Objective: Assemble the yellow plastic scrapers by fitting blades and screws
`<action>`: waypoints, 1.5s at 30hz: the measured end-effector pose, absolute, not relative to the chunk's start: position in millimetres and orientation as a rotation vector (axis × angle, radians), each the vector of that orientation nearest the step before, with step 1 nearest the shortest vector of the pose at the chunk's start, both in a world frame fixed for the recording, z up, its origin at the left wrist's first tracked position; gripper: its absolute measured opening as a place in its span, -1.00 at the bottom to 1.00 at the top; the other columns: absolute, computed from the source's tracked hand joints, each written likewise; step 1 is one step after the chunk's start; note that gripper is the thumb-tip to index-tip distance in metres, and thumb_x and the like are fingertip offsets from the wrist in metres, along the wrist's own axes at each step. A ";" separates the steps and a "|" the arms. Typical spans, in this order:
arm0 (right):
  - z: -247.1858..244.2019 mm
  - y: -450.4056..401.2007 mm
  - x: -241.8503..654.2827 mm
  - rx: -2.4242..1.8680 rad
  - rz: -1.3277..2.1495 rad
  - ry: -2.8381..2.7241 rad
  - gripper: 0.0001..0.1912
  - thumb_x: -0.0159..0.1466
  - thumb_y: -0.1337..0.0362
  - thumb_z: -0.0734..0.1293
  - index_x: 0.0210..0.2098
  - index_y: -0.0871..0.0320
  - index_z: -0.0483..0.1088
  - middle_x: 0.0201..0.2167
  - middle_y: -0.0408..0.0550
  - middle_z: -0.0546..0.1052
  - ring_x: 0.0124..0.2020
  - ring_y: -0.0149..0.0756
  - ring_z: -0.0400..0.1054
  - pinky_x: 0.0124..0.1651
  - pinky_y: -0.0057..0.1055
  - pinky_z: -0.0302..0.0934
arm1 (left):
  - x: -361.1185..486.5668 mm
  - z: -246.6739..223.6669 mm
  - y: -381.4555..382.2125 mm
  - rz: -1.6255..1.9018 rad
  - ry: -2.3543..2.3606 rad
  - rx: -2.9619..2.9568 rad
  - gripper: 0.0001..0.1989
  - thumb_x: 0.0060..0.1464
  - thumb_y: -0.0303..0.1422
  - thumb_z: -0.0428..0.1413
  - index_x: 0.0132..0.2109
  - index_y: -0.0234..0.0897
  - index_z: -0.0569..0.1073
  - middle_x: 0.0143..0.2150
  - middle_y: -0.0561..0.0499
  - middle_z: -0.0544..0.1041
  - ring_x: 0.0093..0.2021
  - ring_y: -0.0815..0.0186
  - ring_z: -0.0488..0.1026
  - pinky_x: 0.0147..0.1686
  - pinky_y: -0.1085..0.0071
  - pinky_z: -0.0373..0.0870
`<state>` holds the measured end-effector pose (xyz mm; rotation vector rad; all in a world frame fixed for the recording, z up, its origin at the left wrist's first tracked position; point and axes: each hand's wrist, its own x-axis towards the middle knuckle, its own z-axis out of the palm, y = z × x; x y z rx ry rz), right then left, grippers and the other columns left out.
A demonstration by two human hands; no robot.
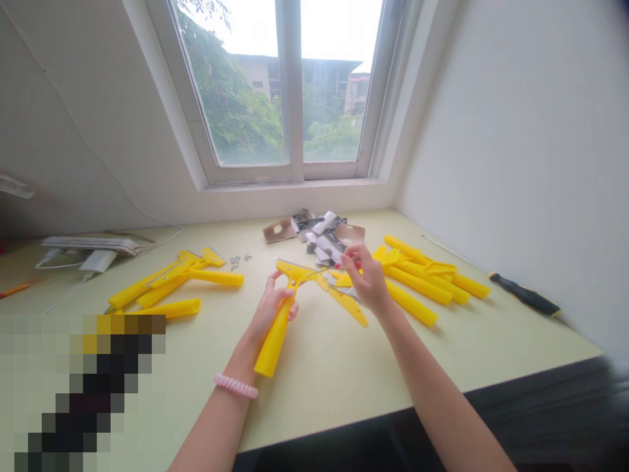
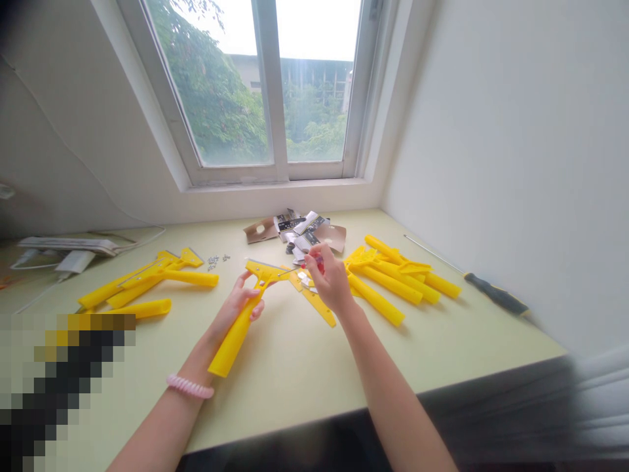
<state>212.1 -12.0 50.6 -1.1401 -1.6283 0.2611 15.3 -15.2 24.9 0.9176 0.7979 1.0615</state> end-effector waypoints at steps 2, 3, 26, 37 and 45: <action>49.4 -11.4 212.1 -1.158 0.281 -1.564 -0.83 0.20 0.15 0.18 -0.41 0.11 0.18 -0.62 -0.22 0.33 -0.63 -0.45 0.17 -0.55 -0.53 0.02 | 17.4 25.9 -16.9 1.049 0.824 0.954 -0.45 -0.11 -0.43 0.00 0.05 -0.11 -0.01 -0.41 0.09 0.37 -0.72 0.50 0.23 -0.71 0.54 0.08; 48.8 -11.1 212.3 -1.166 0.293 -1.554 -0.82 0.19 0.14 0.19 -0.43 0.11 0.18 -0.66 -0.24 0.31 -0.67 -0.47 0.13 -0.58 -0.53 -0.01 | 18.5 26.5 -17.9 1.045 0.832 0.970 -0.45 -0.12 -0.43 0.00 0.04 -0.10 -0.01 -0.40 0.10 0.37 -0.73 0.50 0.23 -0.71 0.53 0.09; 45.6 -7.1 215.4 -1.143 0.385 -1.489 -0.74 0.26 0.09 0.08 -0.38 0.12 0.20 -0.61 -0.19 0.28 -0.59 -0.43 0.15 -0.52 -0.50 0.04 | 17.5 27.7 -19.7 1.072 0.734 0.908 -0.47 -0.16 -0.46 0.01 0.00 -0.07 0.05 -0.35 0.12 0.29 -0.73 0.56 0.19 -0.76 0.58 0.03; 55.2 -14.2 207.7 -1.040 0.272 -1.523 -0.81 0.25 0.17 0.11 -0.31 0.11 0.27 -0.36 -0.07 0.36 -0.32 -0.32 0.26 -0.25 -0.39 0.16 | 20.7 31.1 -22.7 1.093 0.801 0.949 -0.48 -0.07 -0.31 0.05 0.02 -0.08 0.00 -0.44 0.14 0.32 -0.75 0.57 0.15 -0.75 0.59 0.01; 55.4 -18.8 199.5 -0.996 0.292 -1.632 -0.81 0.26 0.20 0.08 -0.36 0.12 0.25 -0.38 -0.08 0.35 -0.30 -0.31 0.25 -0.21 -0.36 0.16 | 20.1 26.2 -20.1 1.102 0.834 0.962 -0.48 -0.08 -0.33 0.06 0.00 -0.09 -0.02 -0.52 0.20 0.24 -0.75 0.53 0.17 -0.75 0.58 0.04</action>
